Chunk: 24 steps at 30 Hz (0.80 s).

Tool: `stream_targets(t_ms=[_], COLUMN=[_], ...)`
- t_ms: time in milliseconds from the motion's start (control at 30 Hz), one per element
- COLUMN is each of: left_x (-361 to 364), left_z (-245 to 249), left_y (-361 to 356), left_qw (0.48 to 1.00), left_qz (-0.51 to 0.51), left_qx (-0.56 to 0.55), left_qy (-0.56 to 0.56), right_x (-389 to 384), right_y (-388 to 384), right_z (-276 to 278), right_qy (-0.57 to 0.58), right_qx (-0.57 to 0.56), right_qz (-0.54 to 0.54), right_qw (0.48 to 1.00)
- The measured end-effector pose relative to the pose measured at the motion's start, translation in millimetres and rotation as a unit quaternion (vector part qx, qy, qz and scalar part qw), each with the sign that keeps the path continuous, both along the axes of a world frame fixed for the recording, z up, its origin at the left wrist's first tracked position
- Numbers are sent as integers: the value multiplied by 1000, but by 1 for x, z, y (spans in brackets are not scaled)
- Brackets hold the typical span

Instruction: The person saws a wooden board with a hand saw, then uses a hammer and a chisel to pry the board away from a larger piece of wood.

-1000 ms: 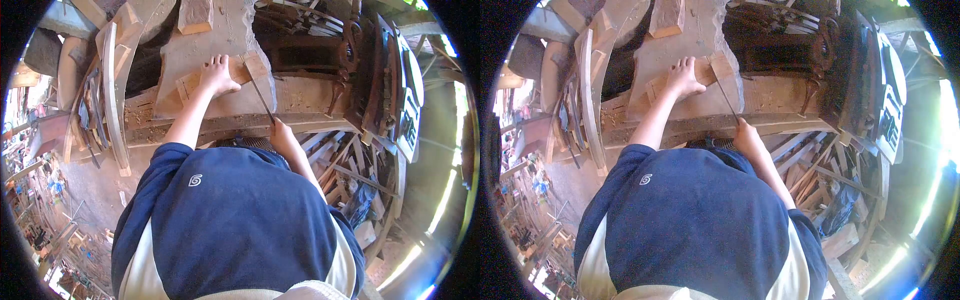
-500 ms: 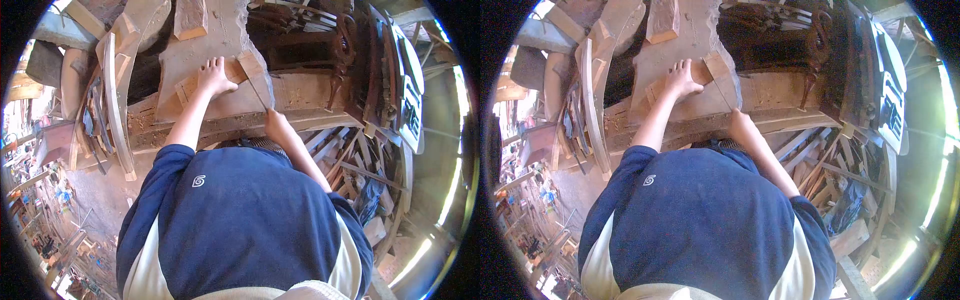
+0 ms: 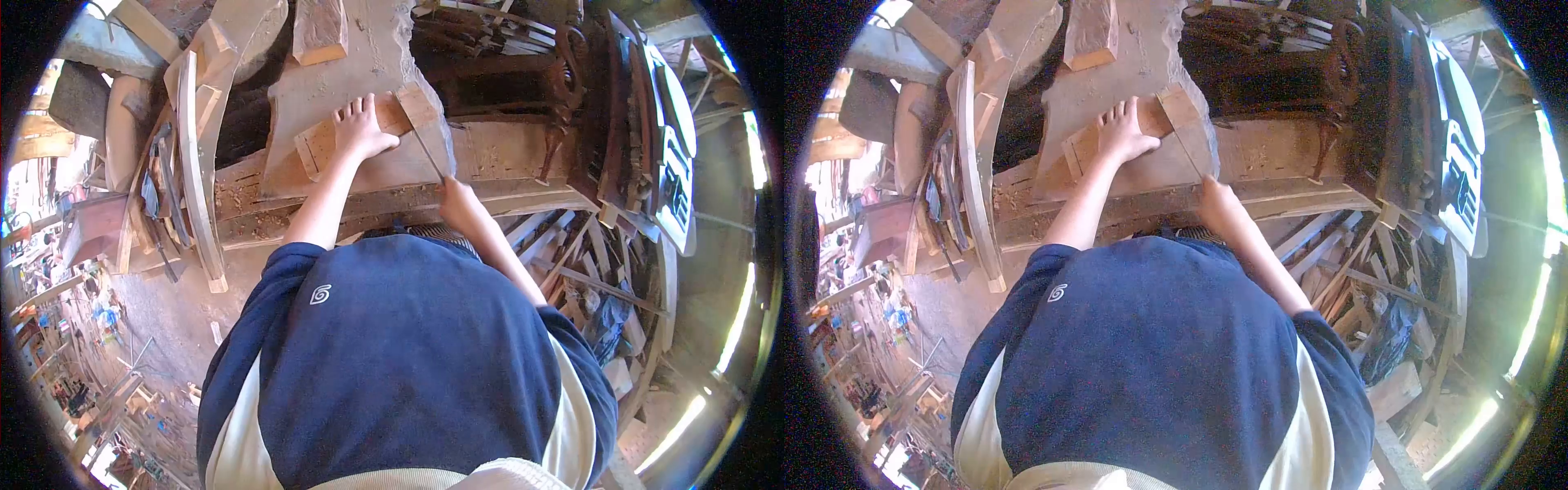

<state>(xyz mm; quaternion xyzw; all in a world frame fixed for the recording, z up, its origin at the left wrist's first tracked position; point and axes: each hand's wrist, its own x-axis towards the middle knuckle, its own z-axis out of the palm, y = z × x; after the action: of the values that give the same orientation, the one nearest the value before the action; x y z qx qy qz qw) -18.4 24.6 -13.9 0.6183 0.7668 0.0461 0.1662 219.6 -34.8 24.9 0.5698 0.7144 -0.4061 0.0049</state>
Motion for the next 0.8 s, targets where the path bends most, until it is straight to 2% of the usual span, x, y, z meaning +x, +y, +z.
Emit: stream_targets(t_ms=[100,267,367,533,633,733,800], left_x=[1,-1,-1,-1,0,-3,-3], left_z=[4,-9,-8,-13,-7,-13,-5], left_y=[1,-1,-4,-5,-2,-1,-1], left_qw=[1000,1000,999,998,999,997,997], left_qz=[-4,-12,-21,-26,-32,-51,-46], left_qx=[-20,10,20,31,-12,-5,-10], left_qy=[3,22,27,37,32,56,53], right_x=[3,-48,-61,-5,5,-26,-47], right_y=[-13,52,61,0,-11,21,47], right_z=[17,-37,-35,6,14,-5,-30], right_qy=[13,47,2,-3,13,3,11], right_qx=[4,48,41,-16,0,12,66], right_qz=[-34,-14,-16,-28,-14,-8,11], right_qw=[999,998,999,999,1000,1000,998])
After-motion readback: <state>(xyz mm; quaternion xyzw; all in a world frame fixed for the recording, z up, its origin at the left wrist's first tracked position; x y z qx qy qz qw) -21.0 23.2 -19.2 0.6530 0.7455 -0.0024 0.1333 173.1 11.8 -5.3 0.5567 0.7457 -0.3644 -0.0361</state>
